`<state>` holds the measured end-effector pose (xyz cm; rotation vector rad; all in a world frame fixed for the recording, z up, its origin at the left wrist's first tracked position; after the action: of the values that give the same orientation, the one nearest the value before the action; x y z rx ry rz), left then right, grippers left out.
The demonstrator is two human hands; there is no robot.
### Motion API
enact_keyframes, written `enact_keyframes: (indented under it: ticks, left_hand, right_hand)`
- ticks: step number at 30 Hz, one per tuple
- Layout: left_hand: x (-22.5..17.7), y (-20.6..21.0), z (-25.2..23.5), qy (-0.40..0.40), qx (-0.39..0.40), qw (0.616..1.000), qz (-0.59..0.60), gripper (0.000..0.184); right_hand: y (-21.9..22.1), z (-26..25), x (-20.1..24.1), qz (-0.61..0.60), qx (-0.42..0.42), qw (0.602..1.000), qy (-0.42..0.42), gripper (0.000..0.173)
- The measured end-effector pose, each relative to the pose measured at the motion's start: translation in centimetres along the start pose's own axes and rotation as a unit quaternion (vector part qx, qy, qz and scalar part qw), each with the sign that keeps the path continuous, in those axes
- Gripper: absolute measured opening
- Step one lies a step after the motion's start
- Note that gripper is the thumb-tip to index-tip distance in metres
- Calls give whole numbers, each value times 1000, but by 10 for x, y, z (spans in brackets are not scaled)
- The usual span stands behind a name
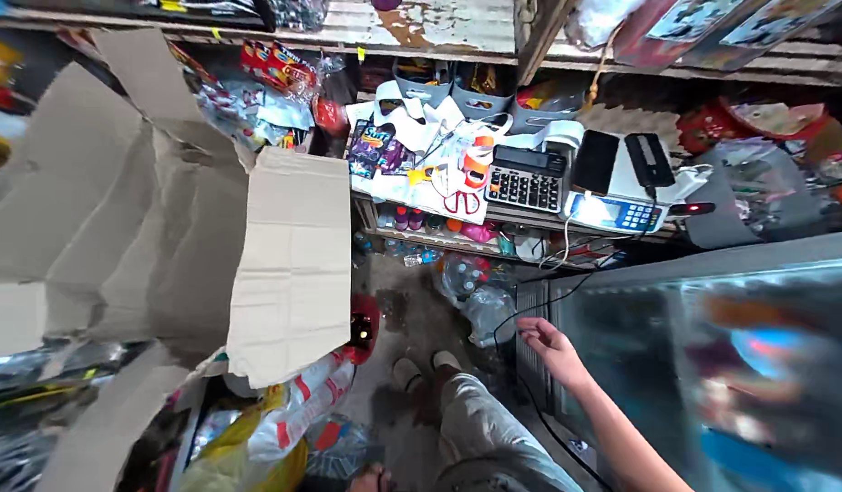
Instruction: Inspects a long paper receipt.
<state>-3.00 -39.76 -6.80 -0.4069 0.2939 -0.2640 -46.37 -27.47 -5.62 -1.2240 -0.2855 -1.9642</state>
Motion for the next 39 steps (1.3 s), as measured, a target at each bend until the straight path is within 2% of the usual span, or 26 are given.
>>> enact_keyframes:
  ticks: [2, 4, 6, 9, 11, 14, 16, 18, 21, 24, 26, 29, 31, 35, 37, 39]
  left_hand:
    - [-8, -31, -16, 17, 44, 998, -34, 40]
    - [-43, -69, -38, 96, 54, 994, 4, 34]
    - [-100, -120, -60, 186, 45, 980, 48, 27]
    - [-202, -223, -90, 256, -12, 966, 38, 35]
    - [-264, -299, -113, 269, -88, 957, 66, 41]
    - [-323, -383, -165, 270, -186, 916, 230, 41]
    - [-352, -419, -204, 255, -197, 881, 346, 43]
    - [-376, -440, -234, 228, -170, 852, 441, 43]
    - [-397, -449, -257, 194, -100, 825, 521, 40]
    - [-394, -449, -257, 142, -118, 838, 513, 33]
    - [-384, -460, -245, 132, -199, 848, 473, 34]
    - [-357, -495, -227, 117, -375, 822, 411, 34]
    - [-343, -521, -223, 104, -439, 814, 366, 33]
    - [-355, -547, -237, 214, -350, 850, 330, 53]
    - [-367, -555, -219, 277, -337, 843, 315, 59]
    - [-380, -561, -180, 349, -335, 820, 306, 59]
  right_hand:
    - [13, 6, 6, 5, 13, 1000, -4, 36]
    - [18, 10, 5, 26, 24, 999, 0, 35]
    - [14, 7, 1, 38, 19, 999, 0, 35]
    - [-1, -9, 14, 22, -15, 999, -18, 36]
    - [-12, -24, 37, 1, -30, 999, -32, 39]
    - [-28, -41, 77, -24, -46, 997, -57, 41]
    - [-39, -52, 102, -29, -55, 995, -84, 40]
    - [-47, -59, 118, -25, -62, 993, -101, 41]
    - [-60, -60, 130, -21, -85, 989, -116, 41]
    - [-65, -58, 132, -25, -90, 989, -113, 41]
    - [-66, -57, 130, -19, -91, 989, -112, 41]
    - [-68, -53, 128, -11, -100, 989, -111, 41]
    - [-69, -51, 130, -8, -110, 987, -119, 41]
    - [-66, -46, 140, -3, -111, 985, -131, 40]
    - [-60, -48, 152, 9, -103, 983, -150, 39]
    - [-51, -53, 175, 28, -82, 979, -186, 37]
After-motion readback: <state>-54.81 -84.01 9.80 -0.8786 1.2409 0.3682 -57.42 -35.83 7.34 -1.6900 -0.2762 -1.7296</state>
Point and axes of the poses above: each hand's wrist, its own z-axis away from the middle knuckle, its own y-axis out of the palm, x = y × z, the point moved 10 cm from there along -z, towards the middle knuckle, and after that the axes turned 5 degrees about -z, right-handed, at the moved point
